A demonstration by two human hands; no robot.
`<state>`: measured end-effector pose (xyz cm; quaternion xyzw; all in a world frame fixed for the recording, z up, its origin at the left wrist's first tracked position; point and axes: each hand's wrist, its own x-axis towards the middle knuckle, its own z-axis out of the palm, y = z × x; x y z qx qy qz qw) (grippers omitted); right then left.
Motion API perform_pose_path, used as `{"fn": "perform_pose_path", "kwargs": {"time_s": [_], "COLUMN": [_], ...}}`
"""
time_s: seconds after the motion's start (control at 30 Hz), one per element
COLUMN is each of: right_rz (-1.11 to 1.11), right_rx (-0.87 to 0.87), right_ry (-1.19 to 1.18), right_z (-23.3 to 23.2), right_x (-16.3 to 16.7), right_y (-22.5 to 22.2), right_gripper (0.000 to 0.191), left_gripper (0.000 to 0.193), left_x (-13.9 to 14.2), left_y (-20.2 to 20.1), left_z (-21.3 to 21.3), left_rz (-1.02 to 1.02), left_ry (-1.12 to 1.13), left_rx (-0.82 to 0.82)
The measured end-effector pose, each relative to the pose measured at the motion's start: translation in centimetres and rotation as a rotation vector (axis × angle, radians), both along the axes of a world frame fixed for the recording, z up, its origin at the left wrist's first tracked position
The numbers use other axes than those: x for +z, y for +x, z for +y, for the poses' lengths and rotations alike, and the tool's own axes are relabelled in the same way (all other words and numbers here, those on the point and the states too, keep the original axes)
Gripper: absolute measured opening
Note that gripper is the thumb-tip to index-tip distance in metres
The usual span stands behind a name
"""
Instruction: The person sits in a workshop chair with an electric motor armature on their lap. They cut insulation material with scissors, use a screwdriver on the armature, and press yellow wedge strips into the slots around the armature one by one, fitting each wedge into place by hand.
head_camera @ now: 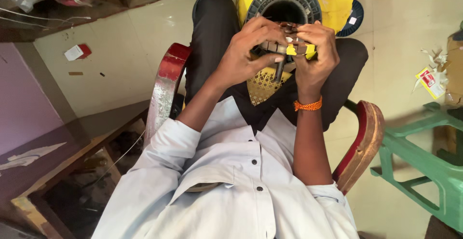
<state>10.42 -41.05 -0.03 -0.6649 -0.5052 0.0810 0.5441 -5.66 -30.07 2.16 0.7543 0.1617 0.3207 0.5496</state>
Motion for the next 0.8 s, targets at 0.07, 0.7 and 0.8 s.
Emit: {"fn": "perform_pose_path", "kwargs": {"time_s": [0.07, 0.7, 0.8], "right_rz": [-0.015, -0.041, -0.046], "right_rx": [-0.011, -0.049, -0.032], "right_ry": [-0.01, 0.007, 0.003], "right_z": [0.1, 0.0, 0.1], "right_x": [0.1, 0.6, 0.5], "right_y": [0.1, -0.9, -0.5], "right_gripper": [0.016, 0.014, 0.012], "left_gripper": [0.033, 0.026, 0.036], "left_x": [-0.3, 0.3, 1.2], "left_y": [-0.1, -0.6, -0.5], "left_z": [-0.2, 0.5, -0.1], "left_rz": [-0.027, 0.023, 0.079], "left_ry": [-0.064, -0.025, 0.227], "left_rx": [-0.003, 0.019, 0.106]}}
